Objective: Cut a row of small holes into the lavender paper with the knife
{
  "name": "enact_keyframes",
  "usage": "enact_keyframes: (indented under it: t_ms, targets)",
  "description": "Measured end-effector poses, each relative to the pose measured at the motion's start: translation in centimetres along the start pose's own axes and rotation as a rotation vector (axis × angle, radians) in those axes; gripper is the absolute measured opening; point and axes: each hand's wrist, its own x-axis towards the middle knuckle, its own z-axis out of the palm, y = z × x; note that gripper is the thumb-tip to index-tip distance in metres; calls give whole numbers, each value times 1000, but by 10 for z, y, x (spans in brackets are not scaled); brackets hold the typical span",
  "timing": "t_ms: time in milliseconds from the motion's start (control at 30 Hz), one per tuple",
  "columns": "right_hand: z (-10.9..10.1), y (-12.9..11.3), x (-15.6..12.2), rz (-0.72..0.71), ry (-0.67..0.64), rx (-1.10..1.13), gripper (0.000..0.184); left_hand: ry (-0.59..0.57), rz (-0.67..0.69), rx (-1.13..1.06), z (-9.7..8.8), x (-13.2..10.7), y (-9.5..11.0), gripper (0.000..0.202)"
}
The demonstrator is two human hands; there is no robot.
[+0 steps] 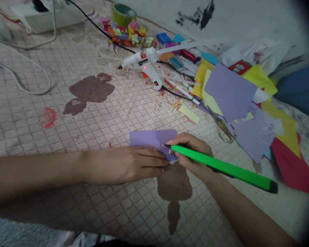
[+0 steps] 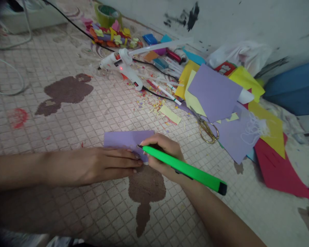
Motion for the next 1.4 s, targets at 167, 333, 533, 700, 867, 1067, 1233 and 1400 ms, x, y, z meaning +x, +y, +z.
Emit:
enact_keyframes:
  t_ms: [167, 333, 533, 700, 867, 1067, 1233, 1400]
  targets:
    - [-2, -5, 4, 44, 34, 73, 18, -1, -2, 9, 0, -1, 0, 44]
    - [3, -6, 4, 120, 130, 95, 19, 14, 0, 14, 1, -1, -1, 44]
    - [3, -6, -1, 69, 129, -10, 14, 55, 36, 52, 1, 0, 0, 44]
    - [3, -5, -5, 67, 90, -35, 22, 46, 17, 12, 0, 0, 0, 43]
    - [4, -8, -2, 111, 123, -5, 21, 50, 9, -17, 0, 0, 0, 42]
    - [1, 10, -4, 229, 205, 317, 13, 59, 35, 62, 0, 1, -1, 44]
    - [4, 20, -2, 284, 258, 440, 15, 58, 7, 81, 0, -1, -4, 41]
    - [9, 14, 6, 318, 375, 580, 14, 15, -106, 172, -3, -4, -13, 47]
